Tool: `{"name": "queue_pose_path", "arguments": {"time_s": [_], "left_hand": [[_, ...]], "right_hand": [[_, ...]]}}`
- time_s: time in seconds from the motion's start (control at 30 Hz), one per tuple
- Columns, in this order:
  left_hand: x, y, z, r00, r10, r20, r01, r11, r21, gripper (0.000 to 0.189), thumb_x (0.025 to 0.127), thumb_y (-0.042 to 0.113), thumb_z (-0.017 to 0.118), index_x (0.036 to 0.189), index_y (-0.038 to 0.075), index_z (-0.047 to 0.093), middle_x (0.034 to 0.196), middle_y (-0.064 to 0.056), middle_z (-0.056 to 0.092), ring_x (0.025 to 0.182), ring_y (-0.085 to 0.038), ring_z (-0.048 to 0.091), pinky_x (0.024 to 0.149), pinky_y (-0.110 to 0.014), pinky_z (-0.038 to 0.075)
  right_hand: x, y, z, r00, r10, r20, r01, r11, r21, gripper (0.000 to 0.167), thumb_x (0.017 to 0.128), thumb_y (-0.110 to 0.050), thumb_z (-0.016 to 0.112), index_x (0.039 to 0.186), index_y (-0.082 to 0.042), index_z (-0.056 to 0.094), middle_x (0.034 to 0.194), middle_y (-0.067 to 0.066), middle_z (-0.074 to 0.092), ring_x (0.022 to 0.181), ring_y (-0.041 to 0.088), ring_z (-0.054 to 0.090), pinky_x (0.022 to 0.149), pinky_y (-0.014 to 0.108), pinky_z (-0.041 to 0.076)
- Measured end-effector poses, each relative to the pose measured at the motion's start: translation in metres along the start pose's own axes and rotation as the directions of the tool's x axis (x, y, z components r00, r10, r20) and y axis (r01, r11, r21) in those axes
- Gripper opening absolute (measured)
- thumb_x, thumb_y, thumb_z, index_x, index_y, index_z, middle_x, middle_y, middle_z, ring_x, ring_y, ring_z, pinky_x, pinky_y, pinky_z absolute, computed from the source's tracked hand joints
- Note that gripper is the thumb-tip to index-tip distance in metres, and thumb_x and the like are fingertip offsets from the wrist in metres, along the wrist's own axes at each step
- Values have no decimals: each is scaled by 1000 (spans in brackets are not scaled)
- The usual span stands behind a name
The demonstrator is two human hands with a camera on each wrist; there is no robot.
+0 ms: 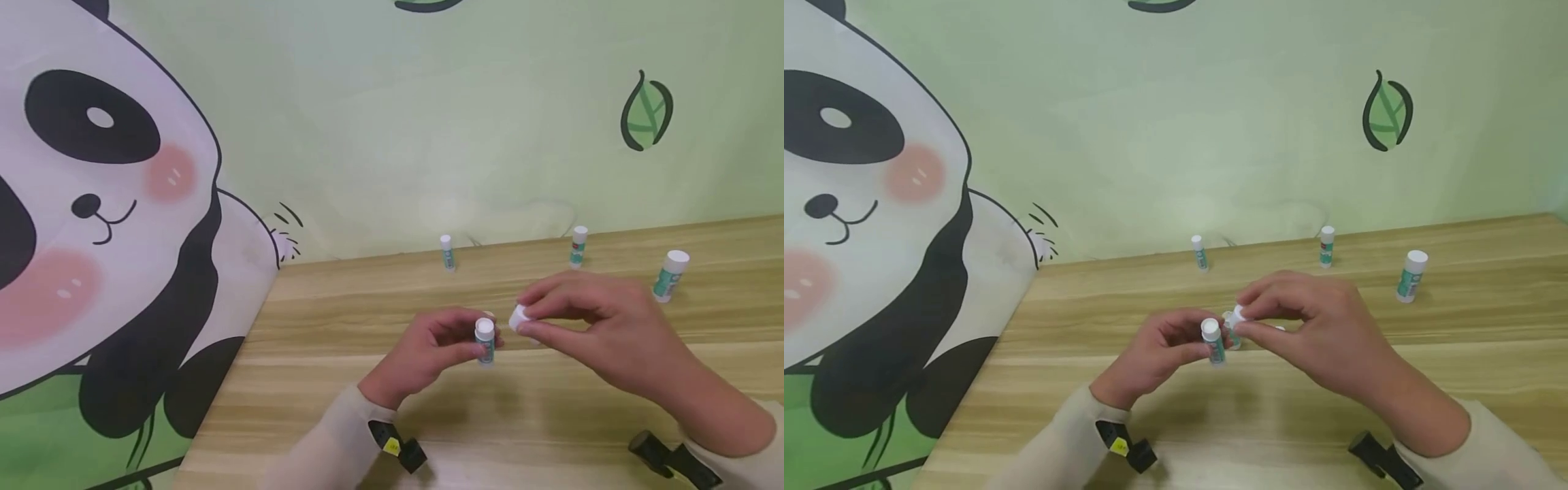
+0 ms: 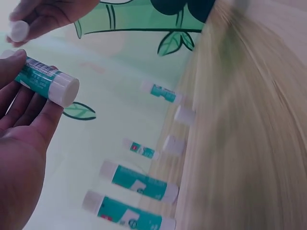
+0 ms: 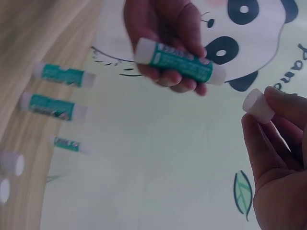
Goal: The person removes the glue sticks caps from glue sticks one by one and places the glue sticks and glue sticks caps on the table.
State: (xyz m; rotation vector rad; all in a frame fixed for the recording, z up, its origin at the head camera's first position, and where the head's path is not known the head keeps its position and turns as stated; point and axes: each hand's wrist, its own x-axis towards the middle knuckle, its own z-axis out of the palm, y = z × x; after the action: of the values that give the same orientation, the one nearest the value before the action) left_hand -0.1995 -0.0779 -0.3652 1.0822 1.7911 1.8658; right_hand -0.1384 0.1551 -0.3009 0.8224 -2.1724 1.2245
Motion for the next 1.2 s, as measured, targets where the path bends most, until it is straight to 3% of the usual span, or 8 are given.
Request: {"name": "queue_pose_path", "arguments": {"time_s": [0.27, 0.37, 0.5, 0.67, 0.83, 0.93, 1.2], "left_hand": [[-10, -4, -11, 999, -33, 0, 33, 999, 33, 32, 92, 3, 62, 121, -10, 56, 113, -34, 62, 103, -13, 67, 90, -34, 56], [-15, -7, -15, 996, -82, -38, 85, 994, 76, 30, 91, 2, 64, 120, -6, 59, 114, -31, 63, 101, -12, 66, 90, -32, 56], [-18, -11, -21, 981, -170, -98, 183, 972, 148, 30, 88, 1, 68, 117, -1, 62, 113, -30, 65, 98, -8, 67, 90, -29, 56], [-20, -18, -28, 965, -217, -146, 246, 941, 231, 28, 85, 1, 71, 112, 2, 64, 110, -25, 68, 98, -11, 68, 88, -28, 56], [-22, -25, -34, 958, -231, -169, 268, 931, 247, 24, 84, 1, 72, 107, 3, 64, 107, -20, 70, 99, -21, 69, 86, -26, 56], [-24, -27, -37, 955, -244, -169, 280, 930, 237, 24, 85, 1, 71, 107, 2, 63, 106, -21, 70, 98, -20, 69, 85, -25, 56], [-26, -36, -41, 935, -309, -176, 342, 915, 214, 22, 86, 1, 70, 105, 2, 61, 105, -18, 71, 91, -9, 68, 81, -22, 55]], "right_hand": [[-15, 22, -3, 991, 104, 80, -90, 982, -164, 28, 70, -7, 85, 71, -30, 68, 88, -12, 71, 87, -4, 64, 75, 5, 50], [-22, 34, -3, 987, 111, 120, -82, 972, -220, 30, 71, -10, 85, 69, -32, 65, 88, -13, 71, 85, -4, 63, 74, 3, 49], [-30, 51, -3, 974, 126, 190, -67, 954, -292, 33, 71, -11, 85, 67, -32, 60, 87, -14, 70, 79, -4, 61, 70, 12, 54], [-37, 69, -3, 932, 196, 303, -72, 923, -377, 30, 72, -10, 84, 69, -29, 60, 81, -16, 65, 70, -5, 54, 60, 19, 51], [-42, 82, -4, 857, 306, 414, -119, 900, -419, 29, 73, -9, 81, 69, -25, 57, 69, -17, 53, 63, -3, 44, 55, 18, 41], [-45, 88, -4, 830, 326, 453, -112, 892, -437, 30, 73, -10, 81, 67, -24, 56, 65, -16, 47, 61, -2, 38, 54, 18, 36], [-54, 96, -2, 823, 316, 471, -71, 881, -467, 32, 71, -7, 79, 64, -24, 53, 64, -15, 45, 61, 0, 37, 53, 19, 34]]}}
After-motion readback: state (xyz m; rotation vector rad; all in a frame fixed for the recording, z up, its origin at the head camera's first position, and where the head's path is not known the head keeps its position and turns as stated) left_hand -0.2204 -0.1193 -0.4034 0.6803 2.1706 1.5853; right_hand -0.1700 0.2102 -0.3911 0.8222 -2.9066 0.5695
